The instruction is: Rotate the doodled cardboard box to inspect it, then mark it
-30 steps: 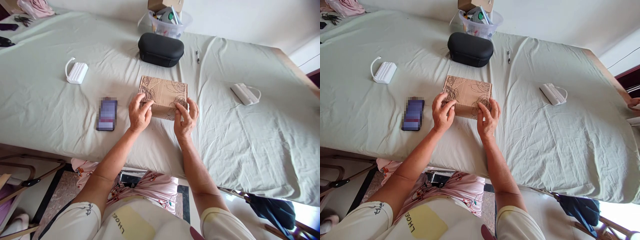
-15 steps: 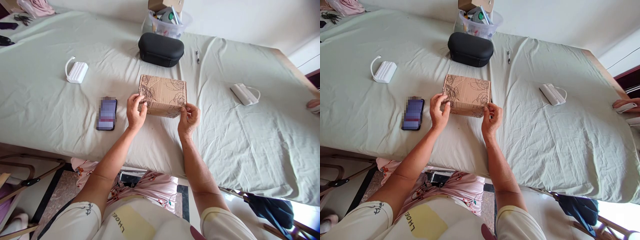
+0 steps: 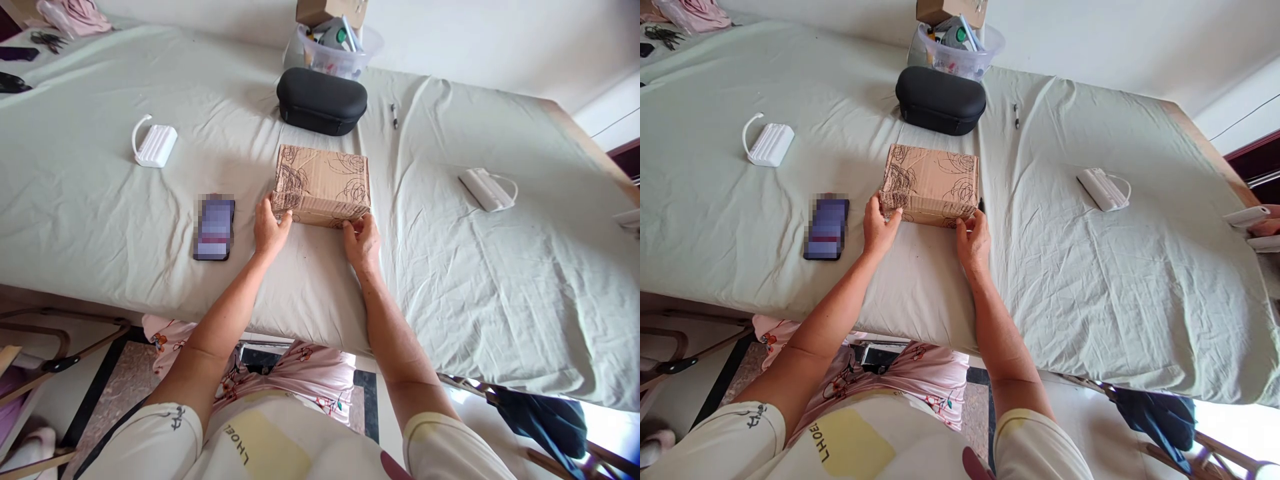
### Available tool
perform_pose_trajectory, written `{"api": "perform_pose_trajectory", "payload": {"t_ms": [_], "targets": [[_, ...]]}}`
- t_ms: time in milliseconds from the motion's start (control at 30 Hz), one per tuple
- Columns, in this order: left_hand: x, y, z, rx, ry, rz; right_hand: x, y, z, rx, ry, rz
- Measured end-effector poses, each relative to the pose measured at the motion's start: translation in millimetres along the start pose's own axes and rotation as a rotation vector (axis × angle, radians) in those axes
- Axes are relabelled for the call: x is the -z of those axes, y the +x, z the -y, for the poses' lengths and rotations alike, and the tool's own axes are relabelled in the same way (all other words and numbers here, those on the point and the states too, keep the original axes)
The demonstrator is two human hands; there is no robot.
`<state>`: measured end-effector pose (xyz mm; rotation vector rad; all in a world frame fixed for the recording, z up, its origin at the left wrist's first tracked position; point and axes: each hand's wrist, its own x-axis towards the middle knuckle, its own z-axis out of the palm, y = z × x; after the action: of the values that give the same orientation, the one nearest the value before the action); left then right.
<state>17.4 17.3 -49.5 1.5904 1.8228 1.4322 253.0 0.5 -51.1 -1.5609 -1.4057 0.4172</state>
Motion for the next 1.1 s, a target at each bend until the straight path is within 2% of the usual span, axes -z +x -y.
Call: {"api": "perform_pose_trajectory", "payload": {"t_ms": [133,333,467,600,833,967,1100], "targets": [[-3.4,-2.2,1.6,0.081,0.058,0.05,1.4,-1.4,-1.2,-0.005,-0.067,0.053],[-1.1,0.3,5.3,0.044,0.083,0.045,0.7,0.3,-1.8,-0.013,-0.04,0.044],[0.5,1.3,5.8,-0.053,0.083,-0.051,1.4,0.0,2.7,0.004,0.024,-0.043],[3.4,-0.2,1.7,-0.212,-0.002,-0.164,9.5,-2.7,14.1,0.113,0.106,-0.163],[15.8,-9.0,-15.6,-0.355,-0.09,-0.194,17.6,-9.1,32.4,0.283,0.169,-0.363],[17.5,-14.1,-23.5,-0.398,-0.126,-0.184,18.6,-12.9,34.8,0.356,0.187,-0.375],[15.3,-22.2,-32.4,-0.423,-0.091,-0.164,18.8,-19.1,37.4,0.336,0.038,-0.318]]}}
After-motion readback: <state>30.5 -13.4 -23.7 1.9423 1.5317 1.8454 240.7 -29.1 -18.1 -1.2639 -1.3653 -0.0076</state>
